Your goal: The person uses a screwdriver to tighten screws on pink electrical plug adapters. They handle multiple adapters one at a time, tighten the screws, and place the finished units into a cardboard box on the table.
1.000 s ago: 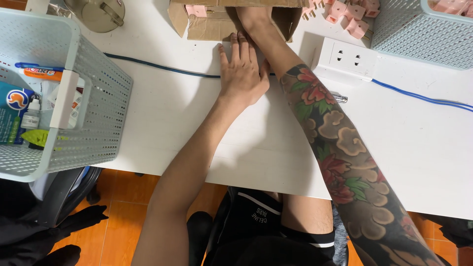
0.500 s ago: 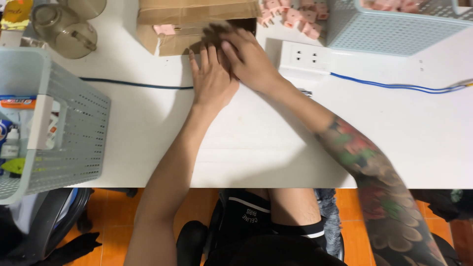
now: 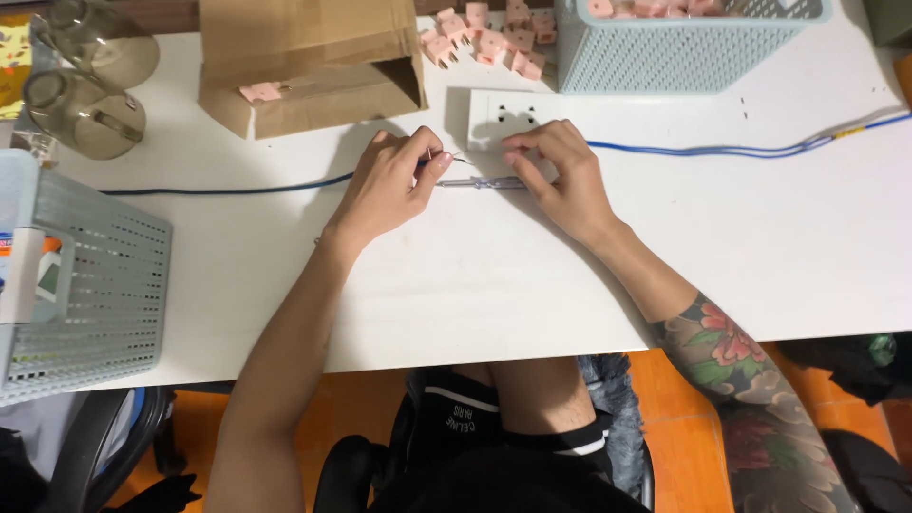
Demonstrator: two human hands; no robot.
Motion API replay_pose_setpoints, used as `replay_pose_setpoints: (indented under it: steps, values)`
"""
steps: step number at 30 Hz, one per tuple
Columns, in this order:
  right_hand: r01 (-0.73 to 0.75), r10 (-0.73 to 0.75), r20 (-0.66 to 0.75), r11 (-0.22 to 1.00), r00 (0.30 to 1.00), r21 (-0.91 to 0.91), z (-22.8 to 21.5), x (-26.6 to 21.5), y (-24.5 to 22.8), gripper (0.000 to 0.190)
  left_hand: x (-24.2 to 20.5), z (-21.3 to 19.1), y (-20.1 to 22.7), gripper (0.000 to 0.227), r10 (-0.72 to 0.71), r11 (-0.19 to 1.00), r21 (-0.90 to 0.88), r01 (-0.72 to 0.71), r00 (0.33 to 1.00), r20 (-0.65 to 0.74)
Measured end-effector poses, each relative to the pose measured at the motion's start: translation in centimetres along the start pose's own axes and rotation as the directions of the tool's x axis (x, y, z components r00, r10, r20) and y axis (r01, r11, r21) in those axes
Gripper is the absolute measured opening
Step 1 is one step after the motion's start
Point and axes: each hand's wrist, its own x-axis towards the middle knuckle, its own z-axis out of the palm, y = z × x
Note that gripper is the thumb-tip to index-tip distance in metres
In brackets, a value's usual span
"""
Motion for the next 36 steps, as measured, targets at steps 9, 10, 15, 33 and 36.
replay_pose_setpoints:
  steps: [9,10,15,33,36]
  values:
    - [-0.011,0.01,0.015,0.998,1.0,0.06,-0.2,-0.5,0.4,0.017,0.2,1.7,1.1,0.02,0.141,0.99,0.014,-0.14,0.988,-0.063]
    - [-0.009,0.008,0.014,0.998,1.0,0.062,-0.2,-0.6,0.3,0.017,0.3,1.7,1.4,0.02,0.141,0.99,0.017,-0.141,0.988,-0.063]
    - [0.052,-0.053,0.051,0.998,0.997,0.028,-0.3,-0.4,-0.4,0.017,0.4,1.5,2.3,0.015,0.214,0.976,-0.018,-0.217,0.97,-0.115]
    - [-0.186,0.159,0.117,0.946,0.98,0.267,-0.3,-0.7,-0.8,0.009,0.5,1.5,2.7,0.014,0.247,0.966,-0.043,-0.256,0.957,-0.154]
    - [-0.221,0.193,0.124,0.93,0.973,0.294,0.0,-0.8,-0.5,0.012,0.6,1.1,3.4,0.014,0.243,0.966,-0.038,-0.256,0.949,-0.201]
